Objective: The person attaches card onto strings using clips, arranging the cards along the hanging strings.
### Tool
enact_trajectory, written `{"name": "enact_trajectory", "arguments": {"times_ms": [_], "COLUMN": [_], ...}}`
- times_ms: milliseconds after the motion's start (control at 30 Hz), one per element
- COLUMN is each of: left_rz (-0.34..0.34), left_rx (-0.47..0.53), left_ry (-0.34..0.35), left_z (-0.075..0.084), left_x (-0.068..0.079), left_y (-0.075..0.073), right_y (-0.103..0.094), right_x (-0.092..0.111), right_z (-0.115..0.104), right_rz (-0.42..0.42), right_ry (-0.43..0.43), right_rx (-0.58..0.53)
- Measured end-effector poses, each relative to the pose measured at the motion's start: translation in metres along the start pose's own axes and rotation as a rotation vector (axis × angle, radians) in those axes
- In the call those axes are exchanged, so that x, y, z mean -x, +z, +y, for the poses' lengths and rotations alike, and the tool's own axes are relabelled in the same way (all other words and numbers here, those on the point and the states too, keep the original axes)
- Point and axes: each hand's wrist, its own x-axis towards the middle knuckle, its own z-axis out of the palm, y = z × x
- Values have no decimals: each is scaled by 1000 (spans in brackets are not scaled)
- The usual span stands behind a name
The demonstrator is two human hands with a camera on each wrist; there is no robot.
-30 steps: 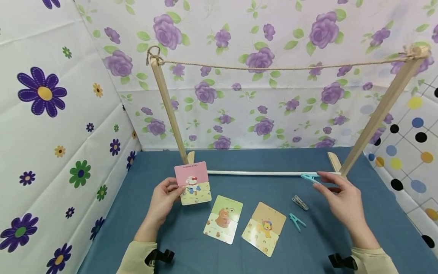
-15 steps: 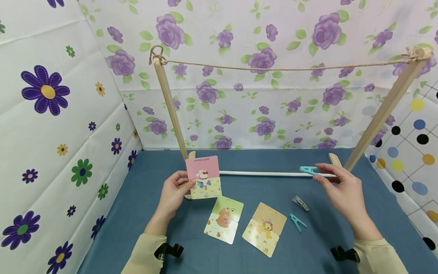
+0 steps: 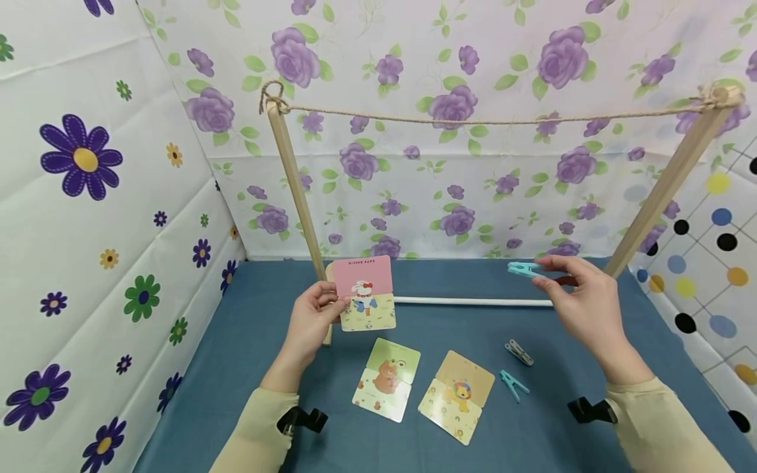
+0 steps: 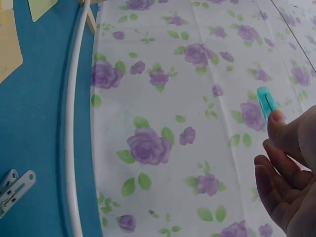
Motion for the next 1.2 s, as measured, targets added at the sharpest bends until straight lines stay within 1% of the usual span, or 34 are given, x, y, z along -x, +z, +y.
{"name": "enact_trajectory", "arguments": {"times_ms": [133,300,500,667,900,1100,1200], "left_rz": [-4,-17,-22,-27,-30,-28,-28], "left_rx": [15,25,24,24,-20,-44,-48], "left_ry": [13,31,31,33,61,58,67], "left_z": [4,10,15,21,34,44,50], "left_x": [-3,-7,-10,-13,-22,-29,-33], "left_y": [4,8,12,16,22,25,26], "right_y": [1,1,-3,-6,-14,-17,-20], "right_x": [-11,-24,-39,-52,-67,-82,-89], "right_z": [-6,-10,-18,-24,-41,-53,-59], "right_rz": [39,89,124,126,103,106,99], "right_ry": [-81,-184,-275,-328,-359,-417,-454], "right_rx": [-7,15,17,9,51,41,48]}}
